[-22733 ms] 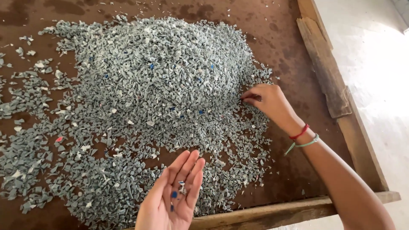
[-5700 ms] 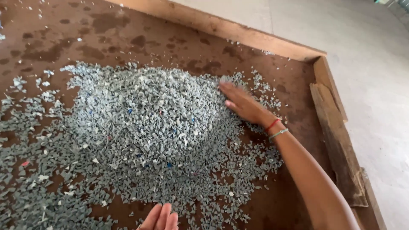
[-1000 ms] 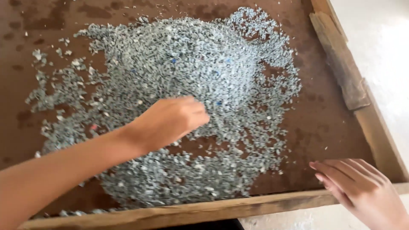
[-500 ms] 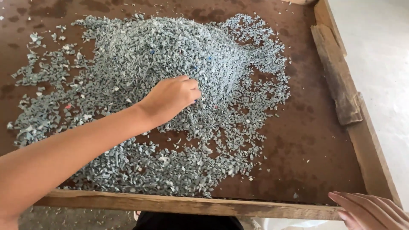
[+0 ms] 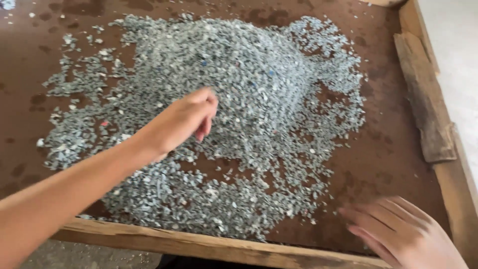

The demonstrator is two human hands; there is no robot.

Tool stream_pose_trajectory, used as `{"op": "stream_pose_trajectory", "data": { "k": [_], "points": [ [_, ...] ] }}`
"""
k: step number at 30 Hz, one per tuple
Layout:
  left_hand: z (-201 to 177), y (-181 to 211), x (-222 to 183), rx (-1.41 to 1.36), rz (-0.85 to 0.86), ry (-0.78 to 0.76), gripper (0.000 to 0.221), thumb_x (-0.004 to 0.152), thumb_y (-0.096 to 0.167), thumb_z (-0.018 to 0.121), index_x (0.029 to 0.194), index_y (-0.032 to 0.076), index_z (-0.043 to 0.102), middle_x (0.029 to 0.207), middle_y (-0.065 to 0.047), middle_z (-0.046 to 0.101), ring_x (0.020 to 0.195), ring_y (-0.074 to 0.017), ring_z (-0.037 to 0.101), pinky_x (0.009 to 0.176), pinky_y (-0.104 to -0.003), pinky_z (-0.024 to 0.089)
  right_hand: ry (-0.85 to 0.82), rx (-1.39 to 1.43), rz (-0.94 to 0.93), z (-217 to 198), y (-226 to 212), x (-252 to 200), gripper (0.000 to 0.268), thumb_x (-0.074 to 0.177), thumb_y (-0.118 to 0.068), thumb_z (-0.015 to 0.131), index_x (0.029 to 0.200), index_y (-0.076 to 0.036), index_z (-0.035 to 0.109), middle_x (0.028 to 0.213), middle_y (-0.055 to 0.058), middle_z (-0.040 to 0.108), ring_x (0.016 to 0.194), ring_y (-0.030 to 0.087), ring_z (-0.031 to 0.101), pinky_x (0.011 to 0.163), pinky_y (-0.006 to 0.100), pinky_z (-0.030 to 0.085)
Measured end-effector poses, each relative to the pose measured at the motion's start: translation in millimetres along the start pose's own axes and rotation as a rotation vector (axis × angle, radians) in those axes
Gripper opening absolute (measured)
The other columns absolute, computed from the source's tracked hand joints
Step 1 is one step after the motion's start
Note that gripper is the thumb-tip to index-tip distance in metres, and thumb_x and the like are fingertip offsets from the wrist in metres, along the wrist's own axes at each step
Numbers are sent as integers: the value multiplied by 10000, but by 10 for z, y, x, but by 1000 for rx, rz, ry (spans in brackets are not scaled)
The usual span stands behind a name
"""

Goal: The person pours a bucket of shredded plastic flakes onto a wooden sorting table and manually picks out blue-colored flakes from the predominantly grey pile.

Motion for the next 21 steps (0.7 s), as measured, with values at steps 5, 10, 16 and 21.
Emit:
{"op": "stream_pose_trajectory", "data": {
  "k": [5,10,16,21],
  "points": [
    [138,-420,-564,-1216,-326,-25,241,1053,79,354,852,79,488,683,-17,381,551,-134,365,473,-272,272,-64,230,46,438,-12,1026,200,966,-287,608,1080,-179,733,1007,-24,735,861,203,690,787,372,540],
    [387,-641,-930,-1703,-343,275,118,1034,66,474,925,99,507,796,-25,463,675,-136,427,560,-269,344,76,181,-100,615,-224,1868,160,979,-151,664,1112,-69,700,1037,68,694,874,262,637,781,382,529],
    [471,-583,-1141,-2058,-347,446,112,1073,63,427,1062,67,538,936,-90,553,806,-191,527,719,-306,477,68,36,-83,768,-289,2353,94,900,-97,781,969,-112,719,1052,91,645,971,307,566,744,411,528],
    [554,-707,-1159,-2167,-507,336,196,1090,225,481,1166,71,575,1023,-94,541,874,-228,523,744,-338,475,23,-9,-43,893,-204,2422,141,838,-185,840,901,-110,739,1046,83,685,974,306,587,756,414,557]
  ]
}}
Point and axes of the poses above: each hand's wrist, its own x-axis towards the middle knuckle, its own z-axis out of the palm, y = z × x, the point moved 6 cm from there along x, towards the middle knuckle
